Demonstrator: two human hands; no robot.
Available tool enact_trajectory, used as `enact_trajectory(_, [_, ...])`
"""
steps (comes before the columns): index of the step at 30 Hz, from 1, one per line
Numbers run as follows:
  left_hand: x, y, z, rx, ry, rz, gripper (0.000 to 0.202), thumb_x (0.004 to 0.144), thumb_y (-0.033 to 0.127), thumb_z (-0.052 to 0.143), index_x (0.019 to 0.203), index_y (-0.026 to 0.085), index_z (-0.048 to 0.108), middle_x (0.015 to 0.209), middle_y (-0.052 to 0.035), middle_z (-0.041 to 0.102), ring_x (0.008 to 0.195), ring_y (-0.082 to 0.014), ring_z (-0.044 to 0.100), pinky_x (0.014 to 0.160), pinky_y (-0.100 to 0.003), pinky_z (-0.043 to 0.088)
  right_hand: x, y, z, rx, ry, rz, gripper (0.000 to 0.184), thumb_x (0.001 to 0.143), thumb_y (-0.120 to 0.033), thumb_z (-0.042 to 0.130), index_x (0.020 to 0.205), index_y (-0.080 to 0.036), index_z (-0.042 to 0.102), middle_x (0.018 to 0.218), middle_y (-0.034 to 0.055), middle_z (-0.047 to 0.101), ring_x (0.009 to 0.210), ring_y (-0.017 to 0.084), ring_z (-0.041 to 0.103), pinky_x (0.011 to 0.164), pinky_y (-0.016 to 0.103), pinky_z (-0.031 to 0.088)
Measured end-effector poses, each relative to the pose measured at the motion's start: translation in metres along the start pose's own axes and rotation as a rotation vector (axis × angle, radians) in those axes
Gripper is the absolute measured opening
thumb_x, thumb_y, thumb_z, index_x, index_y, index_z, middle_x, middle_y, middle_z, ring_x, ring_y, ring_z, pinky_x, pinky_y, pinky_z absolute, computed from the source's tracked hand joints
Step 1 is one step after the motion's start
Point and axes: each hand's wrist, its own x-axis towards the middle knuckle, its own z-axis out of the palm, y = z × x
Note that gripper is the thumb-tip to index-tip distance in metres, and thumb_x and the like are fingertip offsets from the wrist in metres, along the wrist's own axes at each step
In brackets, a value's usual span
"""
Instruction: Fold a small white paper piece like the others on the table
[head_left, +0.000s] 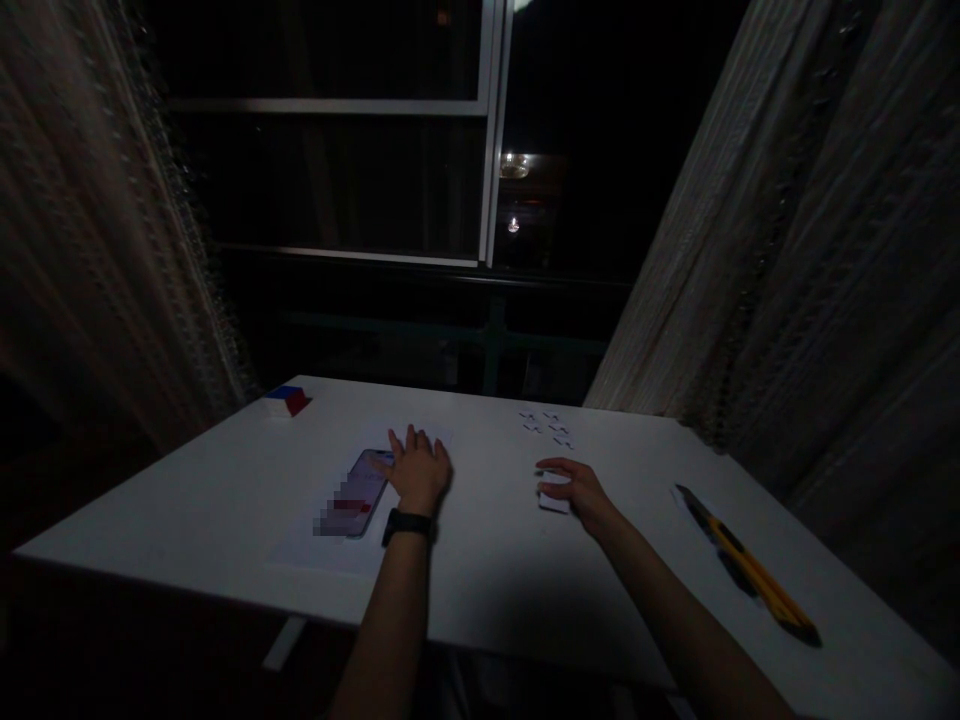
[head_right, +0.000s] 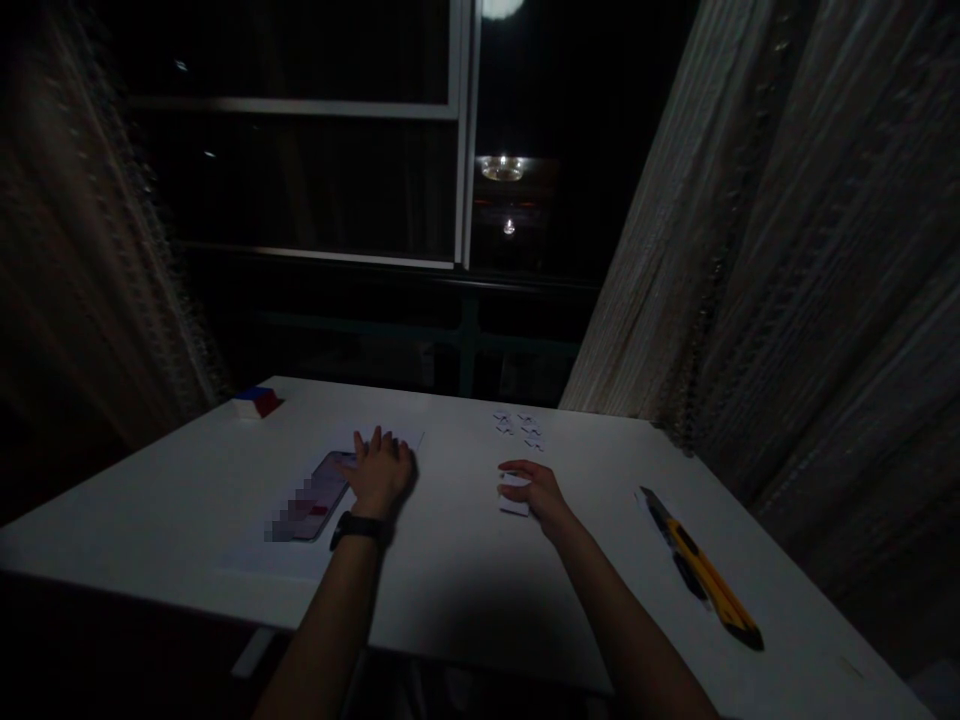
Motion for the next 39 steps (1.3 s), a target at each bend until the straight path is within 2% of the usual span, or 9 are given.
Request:
enact_trajectory(3, [-0.001,0.008,-0.003,-0.053,0.099,0.122,0.045,0.082,0.035,0.031,0.115,0.012,0.052,0.132,-0.0122,0.040,0.128,-0.0310,0.017,0.100,-0.055,0.012,-0.002,-0.002,0.002,0.016,-0.038,-0.039,0.045,0.042,-0.015,0.075,0.086,-0.018,0.064,0.083,0.0052,0.063,0.072,0.019,0.060,0.063,0.032,0.049])
enact_trajectory(5, [-0.005,0.019,-0.004,-0.190,0.093,0.277,0.041,0.082,0.034,0.033,0.107,0.011,0.057,0.117,-0.0139,0.053,0.119,-0.0270,0.035,0.098,-0.042,0.025,-0.004,-0.004,0.003,0.001,-0.055,-0.072,0.048,0.043,-0.014,0.075,0.089,-0.020,0.062,0.087,0.0057,0.061,0.077,0.020,0.059,0.064,0.034,0.050])
enact_trajectory(8, [-0.018,0.041,-0.002,-0.423,-0.071,0.487,0.039,0.085,0.037,0.031,0.085,0.016,0.063,0.088,-0.0086,0.064,0.089,-0.0197,0.054,0.082,-0.030,0.038,-0.006,-0.006,0.006,-0.062,-0.053,-0.108,0.054,0.043,-0.014,0.076,0.094,-0.023,0.059,0.090,0.0056,0.059,0.078,0.021,0.058,0.060,0.033,0.050])
enact_trajectory(14, [-0.048,0.066,0.010,-0.621,-0.436,0.736,0.041,0.083,0.043,0.034,0.066,0.016,0.059,0.059,-0.0002,0.056,0.056,-0.0112,0.047,0.053,-0.022,0.032,-0.011,-0.008,0.011,-0.097,-0.222,-0.193,0.062,0.045,-0.018,0.076,0.102,-0.022,0.052,0.078,0.0009,0.060,0.070,0.018,0.058,0.057,0.030,0.048])
enact_trajectory(21, [-0.048,0.066,0.020,-0.708,-0.466,0.658,0.038,0.083,0.041,0.037,0.061,0.015,0.056,0.051,0.0034,0.046,0.050,-0.0093,0.041,0.050,-0.021,0.027,-0.011,-0.010,0.010,-0.064,-0.312,-0.225,0.061,0.046,-0.022,0.077,0.102,-0.021,0.053,0.085,0.0006,0.061,0.078,0.018,0.058,0.069,0.033,0.047])
enact_trajectory(26, [-0.047,0.069,0.022,-0.790,-0.397,0.493,0.040,0.081,0.045,0.037,0.060,0.015,0.053,0.052,0.0034,0.044,0.052,-0.0096,0.041,0.049,-0.021,0.028,-0.010,-0.010,0.007,0.080,-0.357,-0.115,0.081,0.048,-0.024,0.077,0.120,-0.023,0.040,0.079,0.0009,0.063,0.067,0.016,0.059,0.060,0.030,0.048])
enact_trajectory(30, [-0.045,0.068,0.025,-0.859,-0.390,0.419,0.040,0.080,0.047,0.039,0.057,0.016,0.048,0.051,0.0043,0.042,0.052,-0.0093,0.040,0.050,-0.021,0.029,-0.007,-0.006,0.011,0.080,-0.185,-0.210,0.070,0.053,-0.028,0.075,0.117,-0.022,0.047,0.082,0.0033,0.065,0.072,0.018,0.060,0.065,0.032,0.049])
enact_trajectory(34, [-0.044,0.067,0.027,-0.926,-0.443,0.382,0.039,0.078,0.048,0.041,0.059,0.016,0.049,0.051,0.0042,0.044,0.052,-0.0093,0.042,0.050,-0.021,0.032,-0.003,0.001,0.016,0.009,-0.058,-0.271,0.039,0.054,-0.033,0.073,0.089,-0.018,0.066,0.092,0.0065,0.066,0.088,0.024,0.059,0.080,0.041,0.046])
enact_trajectory(39, [-0.042,0.069,0.033,-1.050,-0.485,0.365,0.027,0.071,0.041,0.054,0.071,0.014,0.056,0.059,0.0018,0.053,0.057,-0.0098,0.048,0.053,-0.020,0.037,-0.002,0.005,0.019,0.025,0.093,-0.308,0.038,0.058,-0.034,0.071,0.092,-0.017,0.066,0.093,0.0066,0.066,0.089,0.024,0.058,0.081,0.041,0.045])
